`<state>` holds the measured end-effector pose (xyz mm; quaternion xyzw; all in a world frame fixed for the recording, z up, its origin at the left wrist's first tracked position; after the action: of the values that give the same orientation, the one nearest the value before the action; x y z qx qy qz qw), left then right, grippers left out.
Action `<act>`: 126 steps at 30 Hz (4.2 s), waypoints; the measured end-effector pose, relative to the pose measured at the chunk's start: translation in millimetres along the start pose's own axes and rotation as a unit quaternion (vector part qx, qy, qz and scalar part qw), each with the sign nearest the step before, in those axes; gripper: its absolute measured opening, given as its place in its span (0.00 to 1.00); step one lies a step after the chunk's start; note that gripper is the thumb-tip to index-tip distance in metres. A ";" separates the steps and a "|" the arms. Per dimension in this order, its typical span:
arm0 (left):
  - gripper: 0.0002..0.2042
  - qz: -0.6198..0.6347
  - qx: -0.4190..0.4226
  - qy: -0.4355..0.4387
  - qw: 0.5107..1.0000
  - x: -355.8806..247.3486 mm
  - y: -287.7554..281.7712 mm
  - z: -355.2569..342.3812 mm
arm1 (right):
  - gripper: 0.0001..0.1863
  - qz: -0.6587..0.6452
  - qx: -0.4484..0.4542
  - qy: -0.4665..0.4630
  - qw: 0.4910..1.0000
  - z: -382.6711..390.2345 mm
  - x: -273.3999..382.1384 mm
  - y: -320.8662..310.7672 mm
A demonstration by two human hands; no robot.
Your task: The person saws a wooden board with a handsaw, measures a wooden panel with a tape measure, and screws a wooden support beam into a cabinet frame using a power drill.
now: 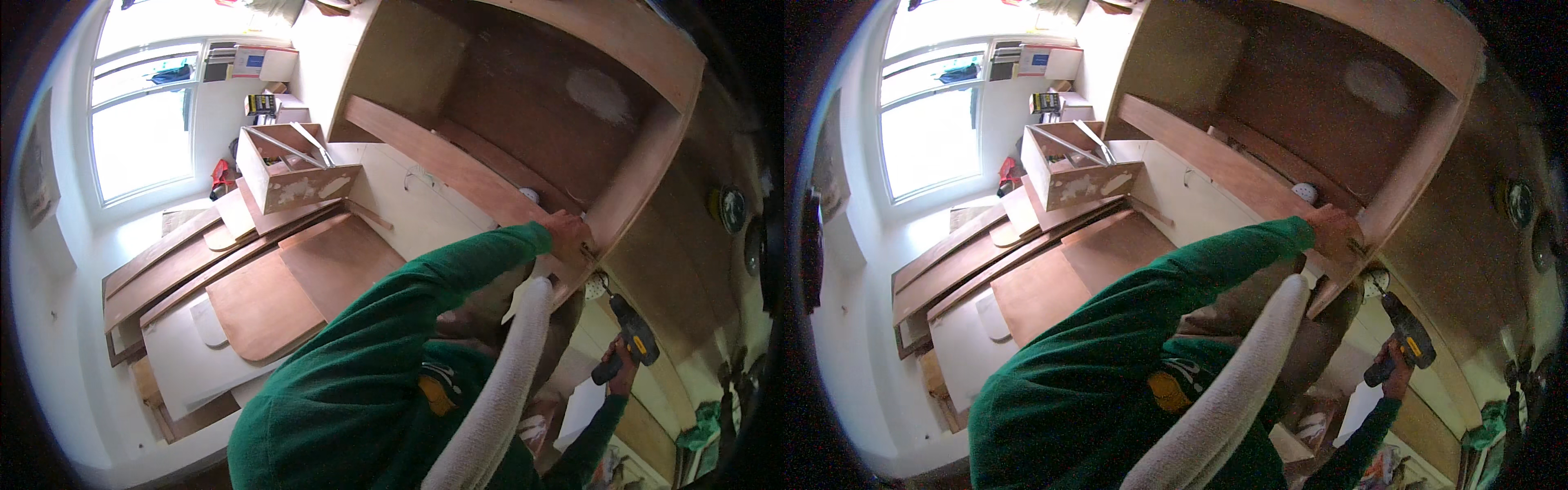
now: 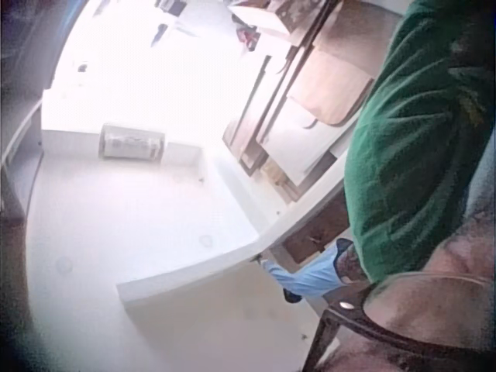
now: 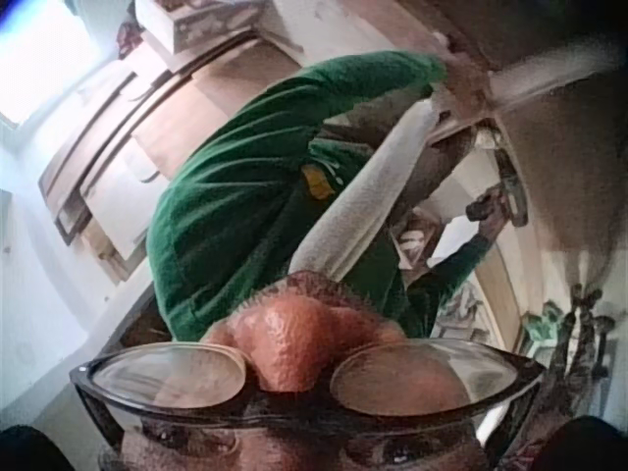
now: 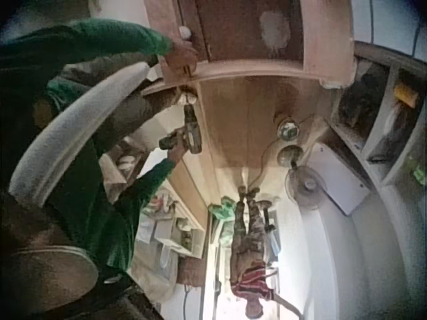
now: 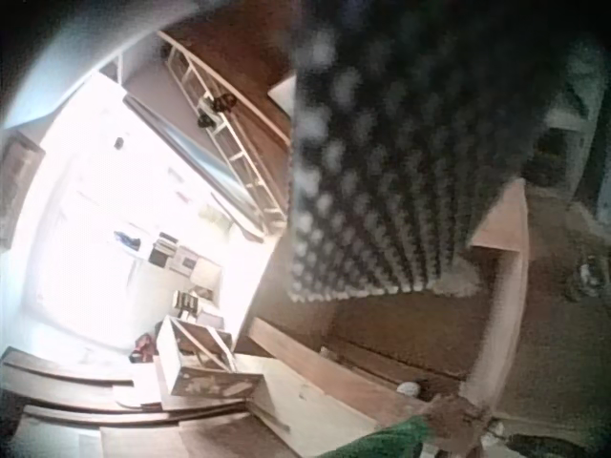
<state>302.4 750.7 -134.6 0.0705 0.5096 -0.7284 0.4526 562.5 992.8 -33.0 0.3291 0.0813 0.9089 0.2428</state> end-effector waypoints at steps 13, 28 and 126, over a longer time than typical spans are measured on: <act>0.28 0.183 0.198 -0.122 0.955 -30.8 -62.0 22.9 | 0.13 -0.004 0.060 -0.009 0.998 -14.0 7.7 0.5; 0.21 0.115 0.117 -0.046 0.985 -44.6 -73.9 17.9 | 0.11 -0.029 0.041 -0.007 0.999 -19.0 -1.3 -1.0; 0.25 0.146 0.137 -0.065 0.978 -52.0 -71.9 14.6 | 0.16 -0.024 0.151 0.036 0.988 -72.2 -22.0 0.4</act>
<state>285.3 774.5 -49.7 0.1578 0.3587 -0.7202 0.5725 530.9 982.4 -100.7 0.3275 0.2346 0.8910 0.2092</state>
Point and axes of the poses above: each hand's wrist, its own z-axis away from the middle knuckle, its own y-axis out of the palm, x = y × z, the point moved 9 cm from there along -z, towards the middle knuckle, and after that the axes turned 8 degrees about x, right-handed, at the moved point
